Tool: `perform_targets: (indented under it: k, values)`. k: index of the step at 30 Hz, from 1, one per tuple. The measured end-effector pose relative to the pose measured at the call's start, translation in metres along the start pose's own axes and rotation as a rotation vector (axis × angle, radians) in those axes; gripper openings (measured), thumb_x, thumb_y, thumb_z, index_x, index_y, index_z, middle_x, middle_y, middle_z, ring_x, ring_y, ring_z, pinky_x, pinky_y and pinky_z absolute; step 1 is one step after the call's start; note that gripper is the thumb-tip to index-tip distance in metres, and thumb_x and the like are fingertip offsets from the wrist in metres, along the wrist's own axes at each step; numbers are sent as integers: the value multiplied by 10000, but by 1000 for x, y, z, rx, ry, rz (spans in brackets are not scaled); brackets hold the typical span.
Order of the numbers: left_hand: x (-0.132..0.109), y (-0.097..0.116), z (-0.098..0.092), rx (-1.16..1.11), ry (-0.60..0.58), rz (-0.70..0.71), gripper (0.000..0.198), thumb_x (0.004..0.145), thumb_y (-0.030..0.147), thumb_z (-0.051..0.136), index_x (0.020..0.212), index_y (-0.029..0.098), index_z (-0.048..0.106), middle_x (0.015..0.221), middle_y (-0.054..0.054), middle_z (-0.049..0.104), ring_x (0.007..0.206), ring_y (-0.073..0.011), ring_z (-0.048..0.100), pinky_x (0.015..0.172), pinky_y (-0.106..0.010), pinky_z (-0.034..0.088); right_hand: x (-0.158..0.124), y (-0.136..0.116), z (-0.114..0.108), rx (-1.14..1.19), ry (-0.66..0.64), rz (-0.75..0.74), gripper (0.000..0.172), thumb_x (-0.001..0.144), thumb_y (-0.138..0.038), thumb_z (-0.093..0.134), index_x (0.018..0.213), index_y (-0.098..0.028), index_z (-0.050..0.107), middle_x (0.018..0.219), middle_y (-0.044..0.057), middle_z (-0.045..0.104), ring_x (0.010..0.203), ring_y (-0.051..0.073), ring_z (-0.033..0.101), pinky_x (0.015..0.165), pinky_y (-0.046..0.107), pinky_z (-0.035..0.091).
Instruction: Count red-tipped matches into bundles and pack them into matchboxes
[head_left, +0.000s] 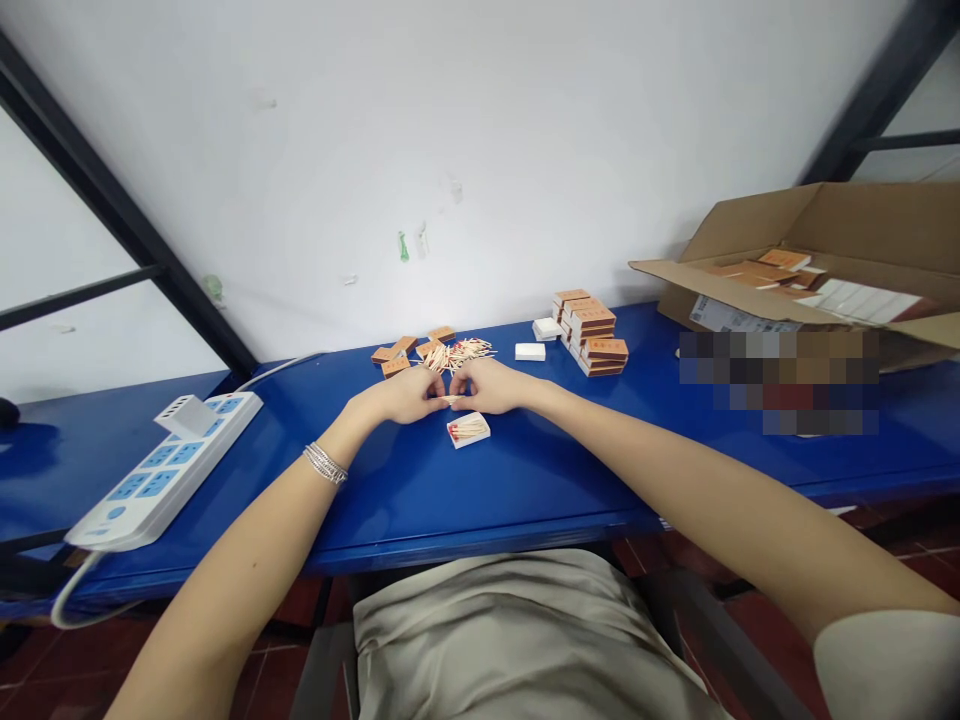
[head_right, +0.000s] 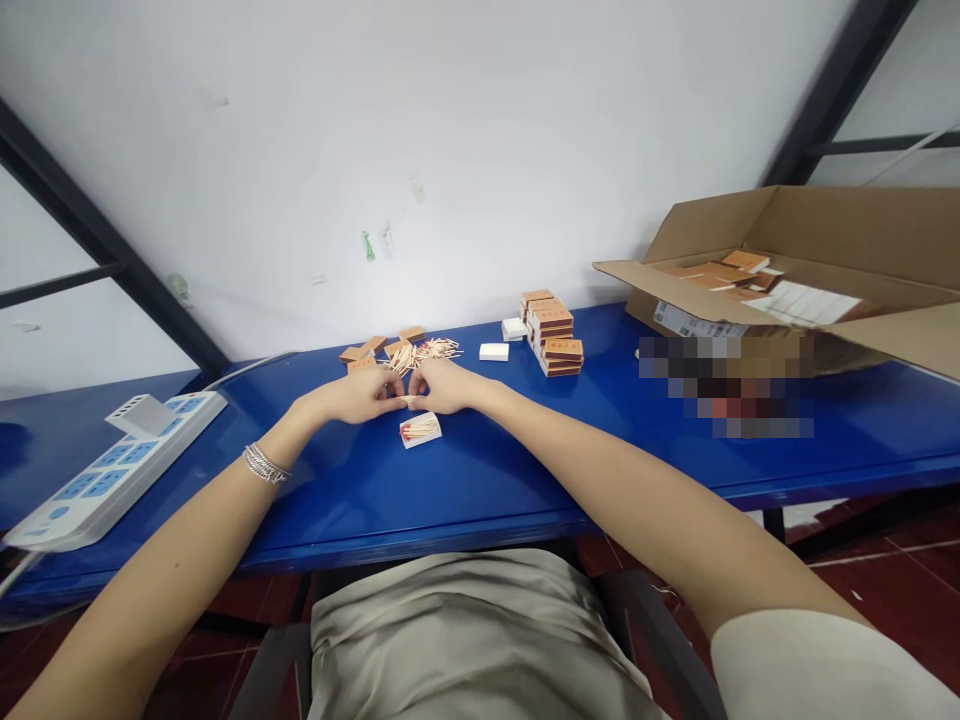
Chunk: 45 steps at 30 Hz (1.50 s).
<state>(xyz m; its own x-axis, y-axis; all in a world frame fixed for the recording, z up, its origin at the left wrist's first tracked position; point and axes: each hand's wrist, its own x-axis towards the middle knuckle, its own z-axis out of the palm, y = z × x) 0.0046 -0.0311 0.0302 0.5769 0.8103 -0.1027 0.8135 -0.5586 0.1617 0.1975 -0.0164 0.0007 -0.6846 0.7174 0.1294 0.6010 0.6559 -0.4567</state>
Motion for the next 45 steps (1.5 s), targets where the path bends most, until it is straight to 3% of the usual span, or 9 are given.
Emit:
perform_targets:
  k: [7,14,25,33,39,45]
  values:
    - [-1,5,3,49,5,9,240,895,361,495,847,150,599,802,-81,655,683,-172,550,625,-286,408,4,-1,9,-55,16,13,129,860,-248,621,894,-139,681,855,89,731,734,167,625,633,240,406]
    - [2,3,7,71,1,56,228,894,342,483,849,146,591,854,-97,641,690,-172,536,649,-297,432,2,-13,3,-286,-107,-1,229,940,-218,474,933,-90,664,1012,201,714,863,234,647,699,276,417]
    - [-10,18,-6,78,6,44,289,942,388,420,844,158,566,811,-91,625,672,-184,528,634,-311,410,-9,-17,-11,-164,-107,26,203,953,-256,483,920,-125,634,909,130,711,763,186,602,651,256,391]
    - [-29,48,-15,122,-76,42,276,923,384,471,810,160,587,839,-96,645,683,-188,555,650,-311,425,-32,-38,-27,-173,-269,15,218,932,-261,490,851,-141,653,760,72,685,610,148,526,568,260,357]
    - [-27,54,-8,195,-122,53,251,912,359,485,876,146,613,943,-132,656,762,-215,601,666,-317,433,-29,-37,-20,-224,-322,-18,209,905,-279,540,862,-127,677,790,84,693,614,147,538,578,265,356]
    - [-26,48,-14,98,-114,83,292,893,425,520,842,158,626,835,-82,670,680,-181,569,631,-301,409,-33,-33,-33,-174,-273,-7,190,807,-249,677,977,-163,676,930,59,697,727,151,573,596,243,377]
